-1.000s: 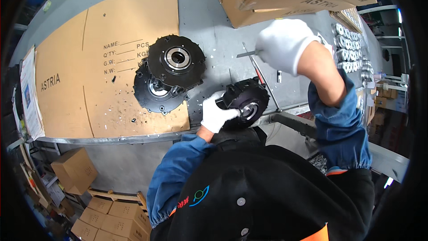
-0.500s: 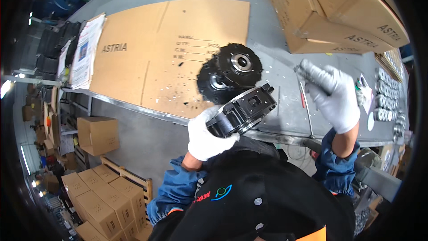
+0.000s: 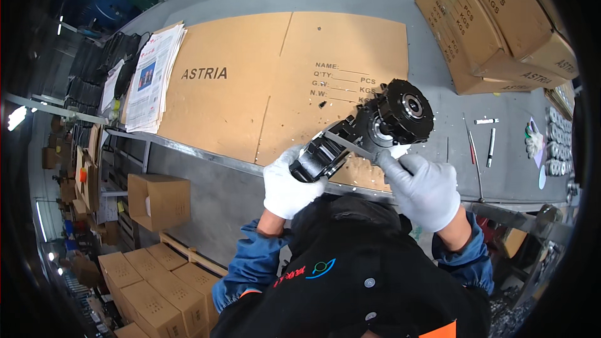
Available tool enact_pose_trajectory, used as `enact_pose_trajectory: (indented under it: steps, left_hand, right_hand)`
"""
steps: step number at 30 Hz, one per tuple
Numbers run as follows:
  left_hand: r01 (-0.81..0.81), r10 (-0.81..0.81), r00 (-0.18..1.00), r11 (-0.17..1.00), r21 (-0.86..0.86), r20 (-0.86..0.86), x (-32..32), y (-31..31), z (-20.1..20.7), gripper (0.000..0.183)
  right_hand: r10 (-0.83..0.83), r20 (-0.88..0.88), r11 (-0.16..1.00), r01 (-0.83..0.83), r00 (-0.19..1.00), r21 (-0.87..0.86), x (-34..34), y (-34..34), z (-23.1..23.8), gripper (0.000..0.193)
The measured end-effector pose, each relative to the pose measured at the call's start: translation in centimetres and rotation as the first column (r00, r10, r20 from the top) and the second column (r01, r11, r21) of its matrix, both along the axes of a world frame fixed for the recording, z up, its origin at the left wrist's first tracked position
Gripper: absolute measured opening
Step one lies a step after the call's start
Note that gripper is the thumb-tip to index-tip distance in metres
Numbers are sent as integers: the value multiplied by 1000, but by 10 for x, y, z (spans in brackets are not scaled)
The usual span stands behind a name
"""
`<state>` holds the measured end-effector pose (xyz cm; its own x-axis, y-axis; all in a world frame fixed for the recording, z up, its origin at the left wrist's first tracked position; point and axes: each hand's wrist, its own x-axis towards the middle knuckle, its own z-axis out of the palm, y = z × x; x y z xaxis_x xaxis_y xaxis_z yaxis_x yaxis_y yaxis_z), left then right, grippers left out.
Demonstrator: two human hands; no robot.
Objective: The person assembles circular metal housings and metal rings, using a metal pry tool to adjust the components.
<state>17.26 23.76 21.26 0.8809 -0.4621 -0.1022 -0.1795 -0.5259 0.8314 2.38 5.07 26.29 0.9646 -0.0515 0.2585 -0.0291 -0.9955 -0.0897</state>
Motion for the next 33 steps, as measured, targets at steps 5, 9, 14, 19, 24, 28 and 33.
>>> enact_pose_trajectory:
  steps: [5, 9, 14, 19, 24, 28, 33]
  left_hand:
    - [153, -167, 957, 985, 77, 236, 52, 32, -28, 59]
    - [229, -242, 943, 970, 82, 227, 81, 40, -39, 58]
    - [349, -382, 894, 921, 172, 234, 96, 36, -50, 57]
    - [380, -423, 876, 902, 206, 233, 94, 27, -69, 56]
    - [671, -827, 514, 553, 494, 227, 79, 10, -52, 50]
    - [354, -360, 910, 933, 68, 204, 115, 18, -78, 52]
    - [363, -365, 922, 931, 38, 128, 151, 24, -77, 61]
  right_hand:
    - [-37, -20, 999, 38, 999, 38, 35, 41, -8, 41]
    - [-84, -82, 995, 87, 993, 42, 53, 64, -16, 42]
    - [-168, -94, 983, 174, 981, 55, 61, 78, -34, 43]
    - [-214, -163, 975, 221, 963, 26, 61, 79, -53, 43]
    - [-247, -115, 950, 264, 962, 169, 95, 67, -105, 30]
    - [-453, 123, 870, 407, 883, 279, 82, 40, -94, 33]
    - [-414, 59, 878, 382, 908, 289, 80, 50, -84, 40]
